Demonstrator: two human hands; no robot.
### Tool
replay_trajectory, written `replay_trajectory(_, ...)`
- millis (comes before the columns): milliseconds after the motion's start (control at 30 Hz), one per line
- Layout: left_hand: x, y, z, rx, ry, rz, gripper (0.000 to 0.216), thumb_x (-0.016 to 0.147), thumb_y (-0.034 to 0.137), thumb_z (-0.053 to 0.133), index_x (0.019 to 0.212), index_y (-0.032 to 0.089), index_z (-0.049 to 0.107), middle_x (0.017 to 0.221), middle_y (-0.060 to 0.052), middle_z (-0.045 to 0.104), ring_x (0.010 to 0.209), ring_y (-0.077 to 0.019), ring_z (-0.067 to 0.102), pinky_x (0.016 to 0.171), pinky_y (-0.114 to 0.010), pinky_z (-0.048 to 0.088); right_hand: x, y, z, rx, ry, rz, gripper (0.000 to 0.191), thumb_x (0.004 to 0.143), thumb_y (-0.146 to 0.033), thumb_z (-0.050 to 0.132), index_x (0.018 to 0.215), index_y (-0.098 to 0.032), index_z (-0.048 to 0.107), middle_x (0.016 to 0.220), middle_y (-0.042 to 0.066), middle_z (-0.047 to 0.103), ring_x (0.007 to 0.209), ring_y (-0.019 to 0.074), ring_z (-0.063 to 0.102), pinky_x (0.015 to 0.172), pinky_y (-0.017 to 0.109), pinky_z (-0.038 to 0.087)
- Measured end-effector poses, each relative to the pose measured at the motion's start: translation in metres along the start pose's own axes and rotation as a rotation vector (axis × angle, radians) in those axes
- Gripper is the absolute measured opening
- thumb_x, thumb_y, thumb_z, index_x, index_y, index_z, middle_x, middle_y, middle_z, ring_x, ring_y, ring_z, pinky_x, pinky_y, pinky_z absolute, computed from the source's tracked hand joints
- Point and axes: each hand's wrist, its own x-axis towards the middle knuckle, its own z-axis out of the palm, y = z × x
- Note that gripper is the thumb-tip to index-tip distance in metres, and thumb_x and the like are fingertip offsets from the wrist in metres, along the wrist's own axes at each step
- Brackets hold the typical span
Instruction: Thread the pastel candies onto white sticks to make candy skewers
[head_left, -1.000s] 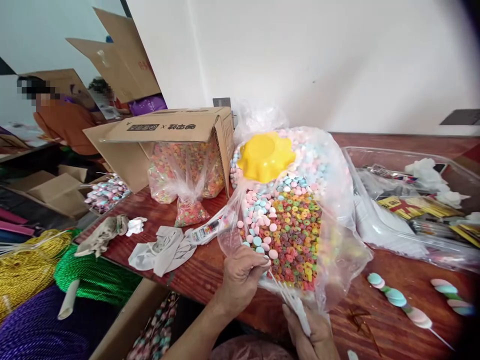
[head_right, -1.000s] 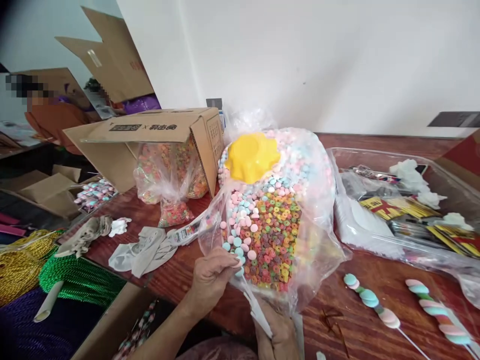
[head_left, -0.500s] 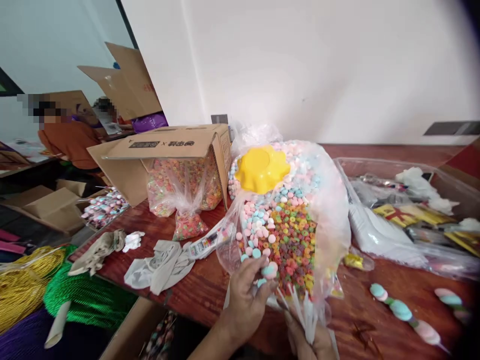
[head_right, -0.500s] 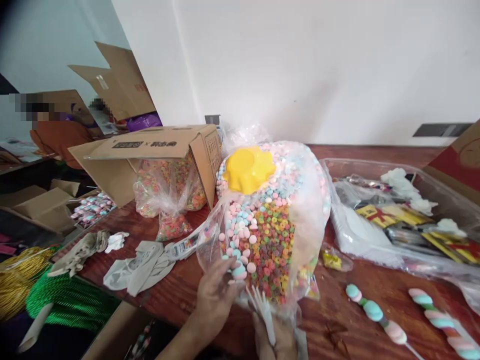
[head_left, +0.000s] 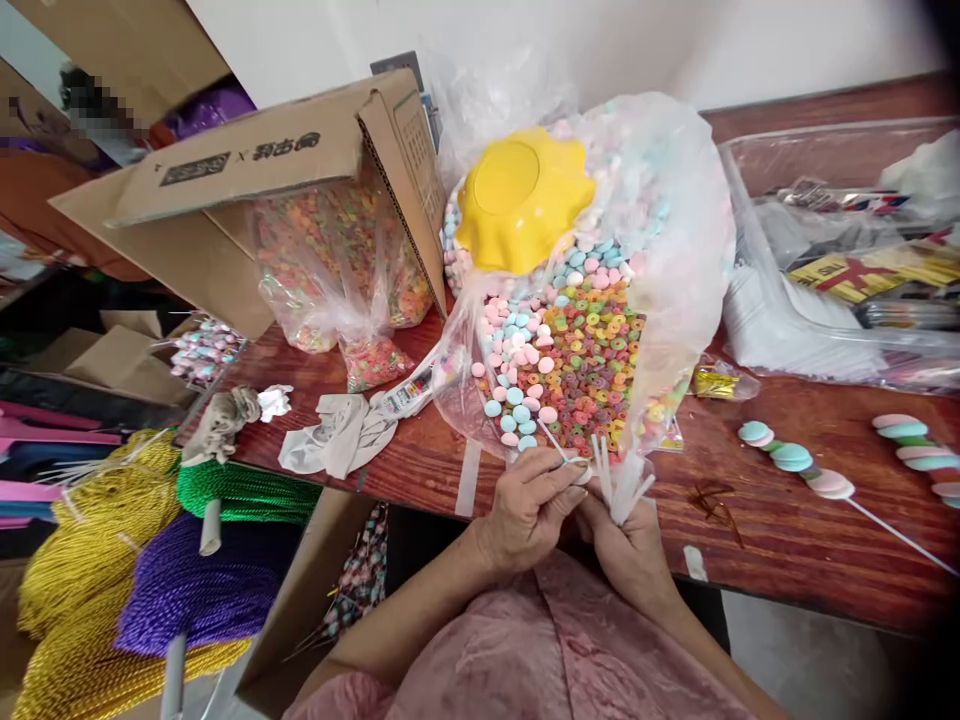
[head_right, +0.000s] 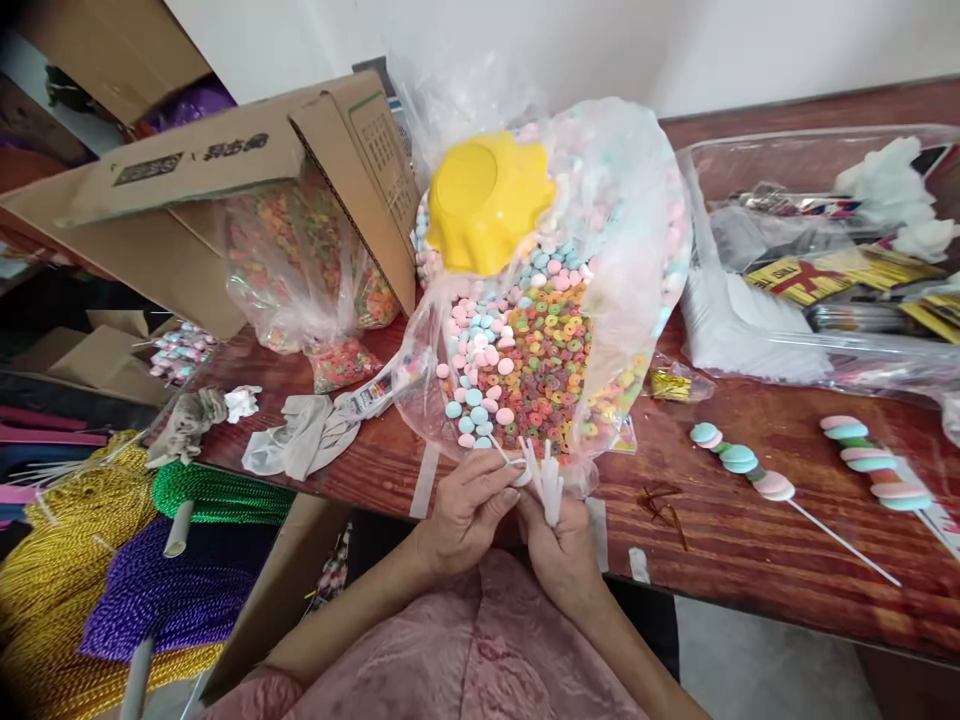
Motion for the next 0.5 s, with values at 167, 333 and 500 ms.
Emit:
replay_trajectory(167, 0.046, -0.040, -0.028, 0.315, -0.008, -0.083, 0.023, 0.094, 0.022, 0.056, 0.111, 0.018, 0.071, 0.100, -0.010, 0.073, 0.094, -0.0215, 0.064, 0.088, -0.040, 0.051, 0.011, -0.008, -0.029, 0.025, 0.201, 0.047, 0.036, 0.085, -0.051, 0.066, 0.077, -0.016, 0.067, 0.049, -0.006, 0.039, 0.045, 0.0083, 0.034, 0.042, 0.023, 0.027)
replay_trajectory(333, 0.088, -0.061, -0.030, 0.666, -0.361, -0.074, 0.020, 0.089, 0.018, 0.057, 0.101, 0.016, 0.072, 0.095, -0.010, 0.065, 0.097, -0.0257, 0.054, 0.089, -0.043, 0.046, 0.010, -0.005, -0.034, 0.016, 0.181, 0.013, 0.035, 0.086, -0.050, 0.066, 0.077, -0.016, 0.067, 0.052, -0.005, 0.042, 0.047, 0.0088, 0.037, 0.045, 0.024, 0.030)
replay_trajectory(500, 0.106, -0.060, -0.010, 0.771, -0.497, -0.020, 0.020, 0.086, 0.014, 0.055, 0.099, 0.015, 0.070, 0.099, -0.012, 0.060, 0.099, -0.0272, 0.049, 0.086, -0.042, 0.044, 0.011, 0.008, -0.037, 0.036, 0.164, 0.059, 0.031, 0.088, -0.047, 0.066, 0.080, -0.017, 0.065, 0.054, -0.006, 0.041, 0.048, 0.0085, 0.036, 0.046, 0.023, 0.028)
